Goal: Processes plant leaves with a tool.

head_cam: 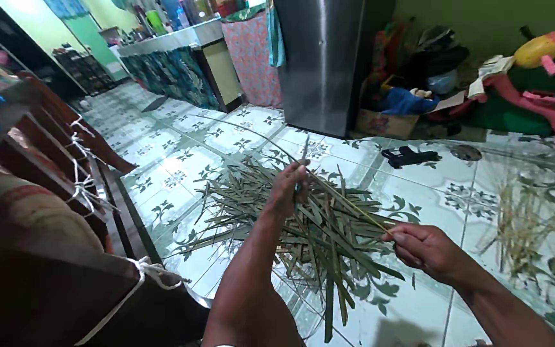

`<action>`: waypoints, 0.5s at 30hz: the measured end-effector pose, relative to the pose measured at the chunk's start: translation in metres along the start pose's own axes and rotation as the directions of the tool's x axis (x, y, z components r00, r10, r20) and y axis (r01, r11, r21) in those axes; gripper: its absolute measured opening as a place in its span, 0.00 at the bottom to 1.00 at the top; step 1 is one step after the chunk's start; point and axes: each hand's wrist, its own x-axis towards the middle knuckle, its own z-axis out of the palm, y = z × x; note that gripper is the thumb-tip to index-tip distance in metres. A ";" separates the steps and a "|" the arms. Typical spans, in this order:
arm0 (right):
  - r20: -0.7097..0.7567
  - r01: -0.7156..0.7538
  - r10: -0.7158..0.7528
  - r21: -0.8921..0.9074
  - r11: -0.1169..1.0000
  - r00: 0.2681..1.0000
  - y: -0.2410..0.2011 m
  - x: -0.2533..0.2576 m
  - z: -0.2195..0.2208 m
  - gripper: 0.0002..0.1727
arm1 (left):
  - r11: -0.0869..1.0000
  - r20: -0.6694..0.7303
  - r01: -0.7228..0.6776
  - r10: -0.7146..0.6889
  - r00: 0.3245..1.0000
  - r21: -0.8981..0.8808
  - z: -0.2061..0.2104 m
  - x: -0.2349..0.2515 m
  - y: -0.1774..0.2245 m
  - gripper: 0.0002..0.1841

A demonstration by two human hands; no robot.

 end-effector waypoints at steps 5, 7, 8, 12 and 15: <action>0.037 -0.038 0.038 -0.003 0.999 0.999 0.002 -0.010 -0.007 0.12 | 0.995 -0.090 -0.087 0.082 0.993 -0.049 -0.028 0.001 0.011 0.17; 0.053 -0.038 0.040 -0.030 0.999 0.998 0.003 -0.014 -0.010 0.12 | 0.992 -0.114 -0.119 0.116 0.987 -0.027 -0.037 0.001 0.014 0.16; 0.057 -0.040 0.043 -0.061 0.997 0.997 0.004 -0.017 -0.012 0.12 | 0.992 -0.131 -0.124 0.120 0.984 -0.020 -0.042 0.001 0.015 0.16; 0.067 -0.038 0.050 -0.163 0.986 0.997 0.006 -0.030 -0.019 0.13 | 0.992 -0.166 -0.127 0.127 0.978 0.011 -0.055 0.001 0.016 0.16; 0.088 -0.026 0.047 -0.224 0.974 0.995 0.007 -0.040 -0.025 0.14 | 0.988 -0.187 -0.151 0.154 0.970 0.031 -0.064 0.000 0.017 0.17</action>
